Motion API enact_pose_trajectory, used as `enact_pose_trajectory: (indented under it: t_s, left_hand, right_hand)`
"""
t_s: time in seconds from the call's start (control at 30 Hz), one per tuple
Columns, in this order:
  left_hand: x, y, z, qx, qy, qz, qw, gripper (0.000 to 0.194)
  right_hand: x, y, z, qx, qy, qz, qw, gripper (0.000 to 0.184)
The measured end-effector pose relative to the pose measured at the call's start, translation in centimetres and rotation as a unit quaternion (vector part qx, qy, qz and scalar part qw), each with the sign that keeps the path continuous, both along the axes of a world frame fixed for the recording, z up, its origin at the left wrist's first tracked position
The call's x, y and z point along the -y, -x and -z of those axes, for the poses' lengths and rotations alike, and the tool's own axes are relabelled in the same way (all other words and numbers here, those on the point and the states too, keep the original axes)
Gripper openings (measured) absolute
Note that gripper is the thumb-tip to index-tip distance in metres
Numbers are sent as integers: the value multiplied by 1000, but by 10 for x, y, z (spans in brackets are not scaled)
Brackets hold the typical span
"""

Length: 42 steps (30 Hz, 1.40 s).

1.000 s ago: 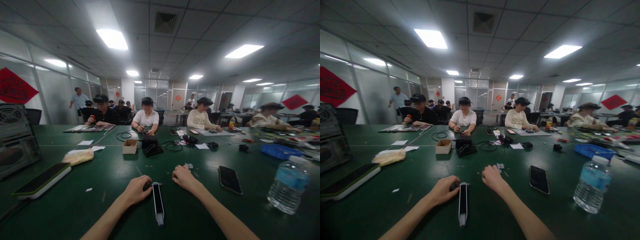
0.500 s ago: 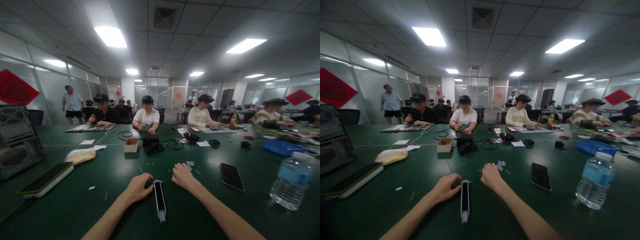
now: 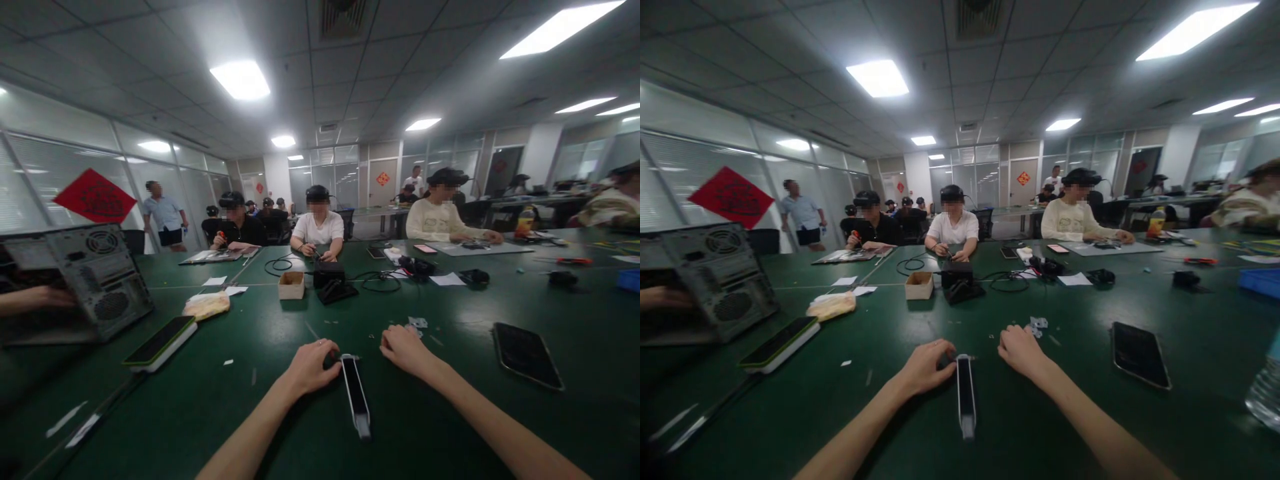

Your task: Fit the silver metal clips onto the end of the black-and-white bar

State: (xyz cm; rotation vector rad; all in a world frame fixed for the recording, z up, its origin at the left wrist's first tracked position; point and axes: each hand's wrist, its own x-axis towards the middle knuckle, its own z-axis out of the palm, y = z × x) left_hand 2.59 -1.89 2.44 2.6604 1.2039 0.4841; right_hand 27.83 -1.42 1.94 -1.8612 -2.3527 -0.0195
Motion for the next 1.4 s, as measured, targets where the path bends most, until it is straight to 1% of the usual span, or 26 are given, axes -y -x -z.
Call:
enact_pose_trajectory:
  t_s: [0.1,0.17,0.27,0.4,0.57,0.7,0.87,0.93,1.03,1.23,1.4]
  left_hand:
    - [-2,0,2,1,3,-1,1000,22]
    - [-2,0,3,2,10,-1,1000,22]
    - [-2,0,2,2,19,-1,1000,23]
    - [-3,0,1,-4,19,-4,1000,24]
    - [-6,0,5,0,25,-6,1000,25]
    - [-7,0,6,-1,25,-2,1000,24]
    - [-7,0,7,-1,21,-2,1000,23]
    - [-7,0,7,-3,22,1,1000,23]
    - [-8,0,8,0,23,6,1000,22]
    - [-7,-1,6,-16,31,-3,999,25]
    - [-4,-1,2,-18,36,-2,999,26]
  right_hand:
    - [-4,-4,-2,-59,64,15,996,16]
    - [-5,-6,-3,-86,79,14,993,15]
    - [-4,-9,-2,-91,54,-2,994,14]
    - [-3,-10,1,-76,14,-48,996,13]
    - [-3,-9,1,-43,7,-63,997,15]
    - [-3,-7,-1,-59,35,-50,996,19]
    - [-2,-5,-8,-114,134,-25,984,19]
    - [-1,-5,-10,-124,159,-14,979,19]
    - [2,-4,-13,-126,169,-4,977,17]
    - [7,-1,-17,-119,191,6,974,20]
    - [11,0,-20,-108,167,-5,980,16]
